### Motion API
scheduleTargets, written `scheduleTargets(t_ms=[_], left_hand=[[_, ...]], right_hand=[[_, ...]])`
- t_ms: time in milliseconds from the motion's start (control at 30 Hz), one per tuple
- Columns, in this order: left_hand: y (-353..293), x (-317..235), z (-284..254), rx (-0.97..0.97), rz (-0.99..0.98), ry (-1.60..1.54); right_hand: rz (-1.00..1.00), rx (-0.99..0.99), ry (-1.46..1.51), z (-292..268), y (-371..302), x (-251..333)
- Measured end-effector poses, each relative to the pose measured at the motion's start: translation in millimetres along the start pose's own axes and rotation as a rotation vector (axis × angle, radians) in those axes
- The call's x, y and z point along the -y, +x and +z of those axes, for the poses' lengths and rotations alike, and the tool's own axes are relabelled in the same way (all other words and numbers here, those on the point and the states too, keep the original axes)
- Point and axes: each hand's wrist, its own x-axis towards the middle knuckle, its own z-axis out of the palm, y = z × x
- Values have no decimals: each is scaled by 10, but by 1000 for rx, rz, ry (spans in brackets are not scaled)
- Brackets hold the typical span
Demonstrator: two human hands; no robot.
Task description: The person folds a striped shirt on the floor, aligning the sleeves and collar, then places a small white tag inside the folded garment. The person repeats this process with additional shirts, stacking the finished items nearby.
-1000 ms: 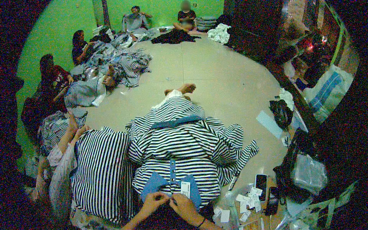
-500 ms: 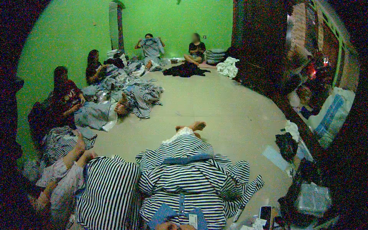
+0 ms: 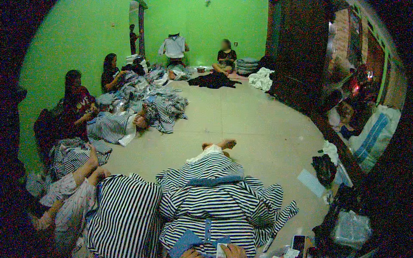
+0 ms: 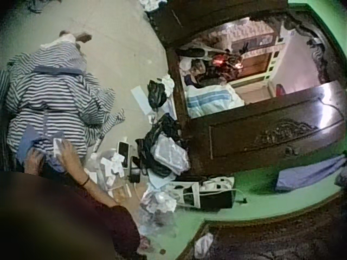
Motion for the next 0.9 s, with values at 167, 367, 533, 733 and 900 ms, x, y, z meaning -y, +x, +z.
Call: scheduleTargets(t_ms=[167,367,533,733,900], left_hand=[[-132,-47,-138,31,113,169],[-203,-20,-295,-76,46,125],[-248,235,-477,-169,62,160],[-313,481,-742,-1,165,181],[-182,414,-942,38,130,126]], right_hand=[[7,-259,310,-2,158,75],[42,-194,633,167,604,112],[-224,-173,338,321,864,-108],[-143,-126,353,193,687,-246],[-239,345,316,-121,303,-354]])
